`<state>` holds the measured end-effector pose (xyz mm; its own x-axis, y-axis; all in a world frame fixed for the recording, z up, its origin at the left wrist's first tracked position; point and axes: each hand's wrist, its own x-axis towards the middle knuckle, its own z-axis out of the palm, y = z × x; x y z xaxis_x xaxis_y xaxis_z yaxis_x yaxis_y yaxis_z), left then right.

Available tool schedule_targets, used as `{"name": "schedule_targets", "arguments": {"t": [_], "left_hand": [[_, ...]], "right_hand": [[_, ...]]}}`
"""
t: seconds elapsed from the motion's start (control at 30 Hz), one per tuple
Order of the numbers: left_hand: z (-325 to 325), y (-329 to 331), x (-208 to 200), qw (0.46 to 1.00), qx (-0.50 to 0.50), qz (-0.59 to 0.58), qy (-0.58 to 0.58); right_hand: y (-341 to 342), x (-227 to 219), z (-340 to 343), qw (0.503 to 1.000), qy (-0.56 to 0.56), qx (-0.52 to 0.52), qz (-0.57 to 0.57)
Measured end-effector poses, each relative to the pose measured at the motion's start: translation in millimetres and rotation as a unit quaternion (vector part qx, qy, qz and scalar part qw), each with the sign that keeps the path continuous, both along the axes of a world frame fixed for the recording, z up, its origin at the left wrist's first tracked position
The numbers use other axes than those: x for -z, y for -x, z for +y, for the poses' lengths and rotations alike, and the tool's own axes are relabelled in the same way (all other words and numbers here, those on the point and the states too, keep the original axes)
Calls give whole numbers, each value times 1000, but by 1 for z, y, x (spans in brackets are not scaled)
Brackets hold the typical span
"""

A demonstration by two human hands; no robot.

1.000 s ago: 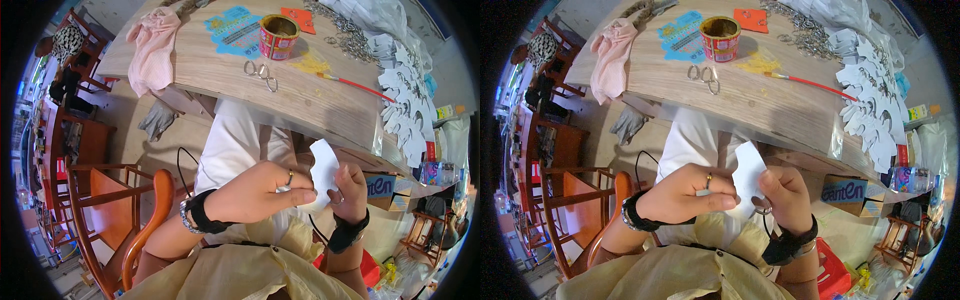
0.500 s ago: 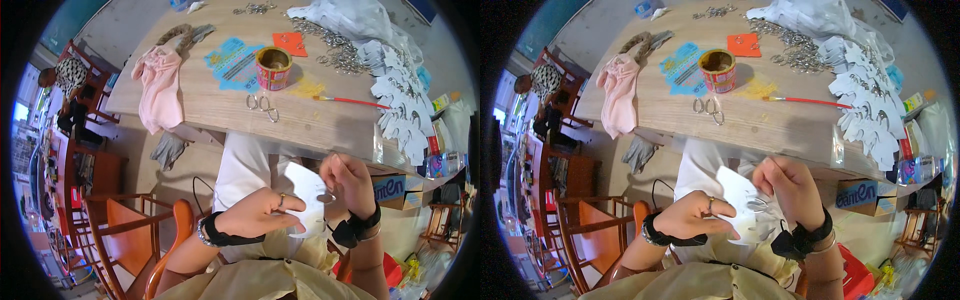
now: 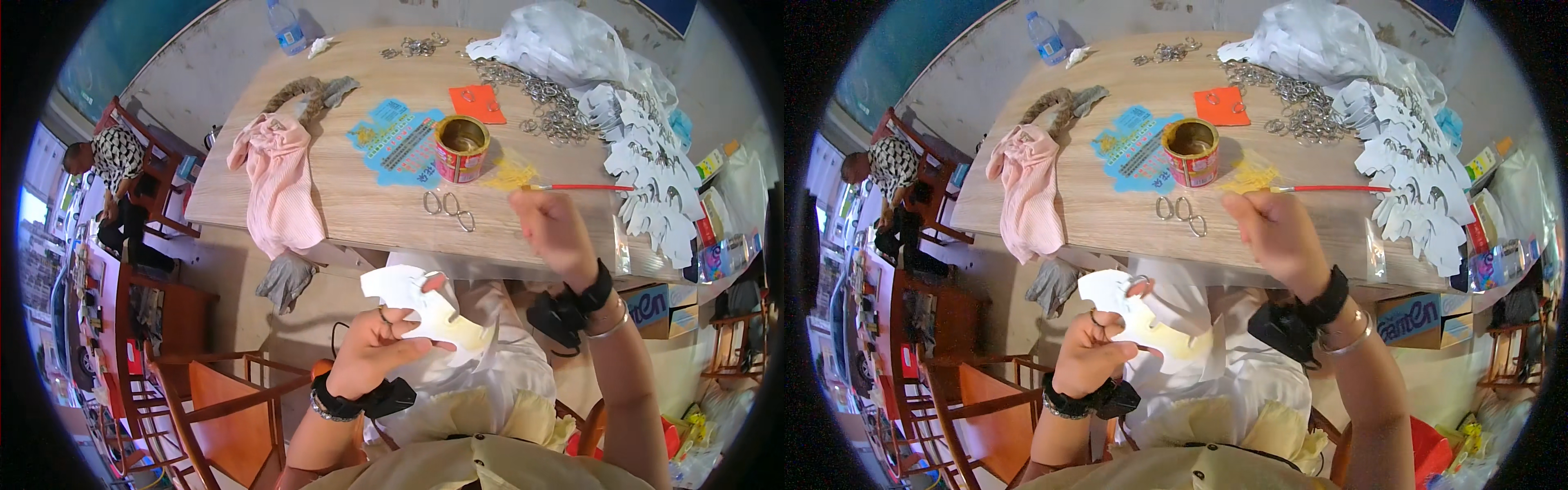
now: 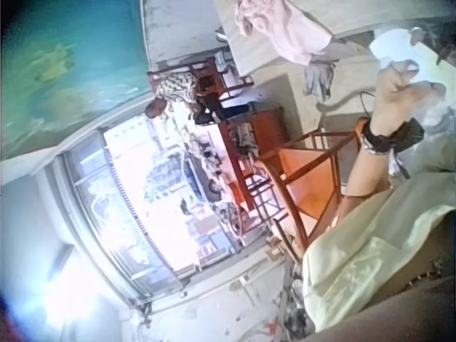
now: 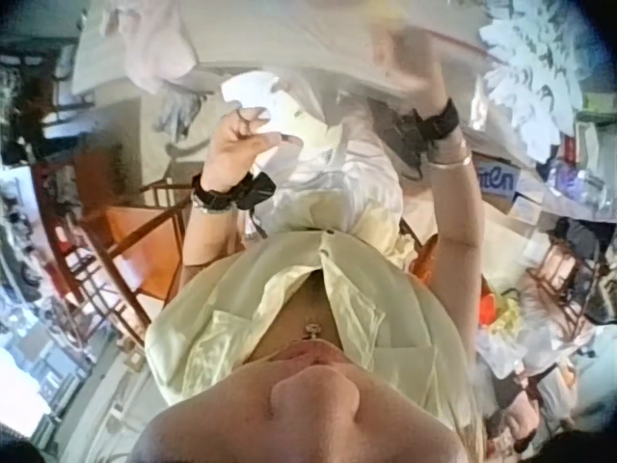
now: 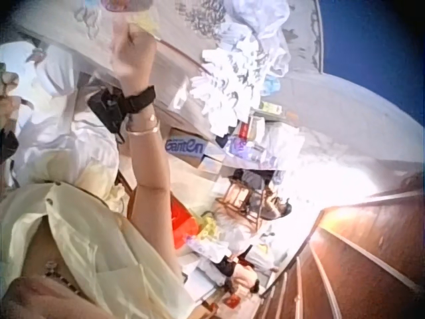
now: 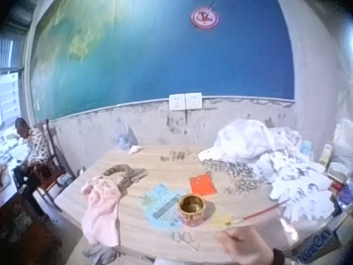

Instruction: Manually attaching metal eyelets and rings to a white shoe upper component.

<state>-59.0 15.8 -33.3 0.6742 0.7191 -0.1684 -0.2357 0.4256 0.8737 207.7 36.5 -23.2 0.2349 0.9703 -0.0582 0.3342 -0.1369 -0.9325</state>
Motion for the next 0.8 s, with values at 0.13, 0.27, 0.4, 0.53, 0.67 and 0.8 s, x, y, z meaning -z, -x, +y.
{"name": "schedule_targets", "arguments": {"t": [0.13,0.27,0.4,0.53,0.67,0.8], "left_hand": [[3,5,0,991,-107,-82,-16],[5,10,8,978,-176,-115,-17],[5,7,4,972,-196,-130,-25],[5,3,-16,974,-168,-149,-23],[2,4,-15,975,-182,-123,-14],[-2,-1,-14,974,-210,-88,-17]], "right_hand": [[19,15,17,965,-109,-33,-238],[37,29,21,929,-155,-27,-336],[44,31,20,925,-114,-35,-361],[36,38,20,937,-120,-48,-323],[36,41,17,939,-144,-56,-307],[37,37,15,963,-123,-15,-239]]}}
